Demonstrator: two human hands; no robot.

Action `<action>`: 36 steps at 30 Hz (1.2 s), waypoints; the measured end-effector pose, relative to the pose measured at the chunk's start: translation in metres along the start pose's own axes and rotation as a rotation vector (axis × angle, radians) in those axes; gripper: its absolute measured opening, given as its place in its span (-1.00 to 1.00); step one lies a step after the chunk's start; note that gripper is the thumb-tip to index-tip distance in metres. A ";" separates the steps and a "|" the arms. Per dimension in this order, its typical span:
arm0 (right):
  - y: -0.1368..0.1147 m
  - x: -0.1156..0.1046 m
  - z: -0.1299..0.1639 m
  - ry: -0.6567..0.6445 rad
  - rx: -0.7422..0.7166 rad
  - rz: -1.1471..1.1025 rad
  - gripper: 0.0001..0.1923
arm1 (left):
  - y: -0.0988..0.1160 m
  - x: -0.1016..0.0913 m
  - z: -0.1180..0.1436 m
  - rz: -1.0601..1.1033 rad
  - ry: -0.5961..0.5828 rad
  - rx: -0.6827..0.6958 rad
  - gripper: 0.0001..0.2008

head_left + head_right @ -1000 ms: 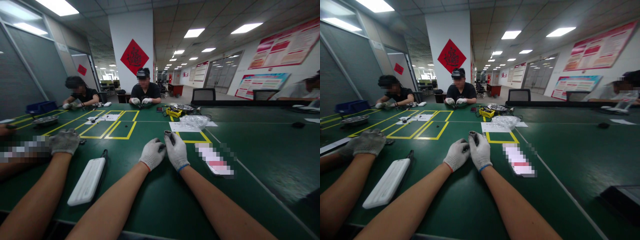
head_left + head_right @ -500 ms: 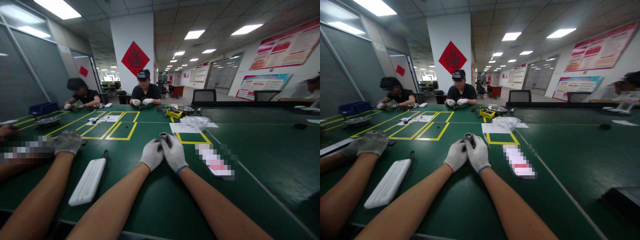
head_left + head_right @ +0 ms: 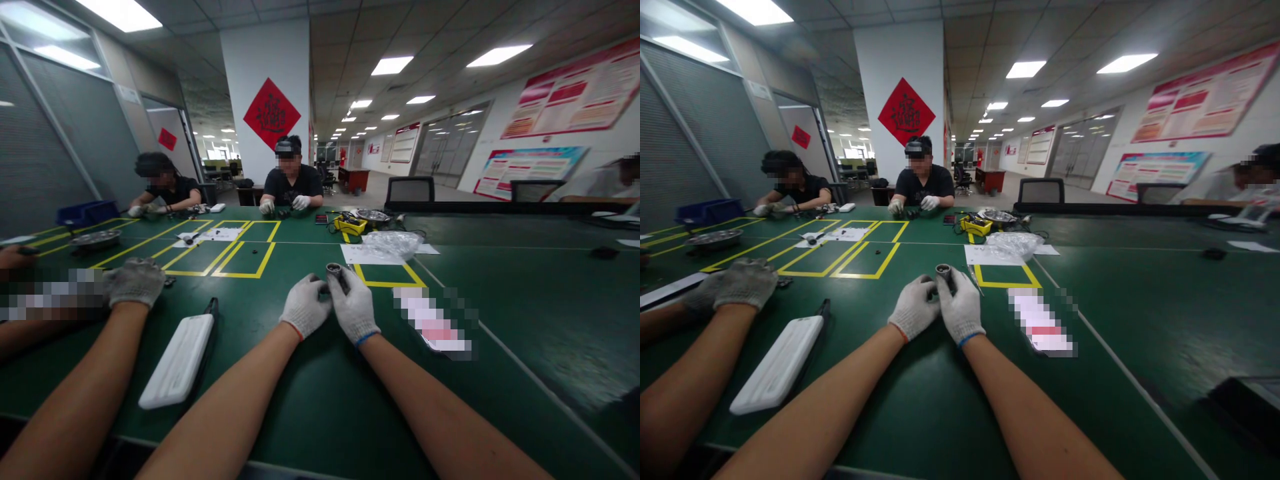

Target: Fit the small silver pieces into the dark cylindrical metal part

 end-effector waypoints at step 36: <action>0.003 0.007 0.002 -0.012 0.039 -0.011 -0.54 | 0.001 0.009 0.001 -0.007 -0.030 -0.001 -0.84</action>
Point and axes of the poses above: each hand's wrist, its own z-axis away from the middle knuckle, its own x-axis out of the palm, y = z × x, the point moved 10 cm from there along -z, towards the middle knuckle, and after that the axes turned 3 degrees about z, right-handed, at the moved point
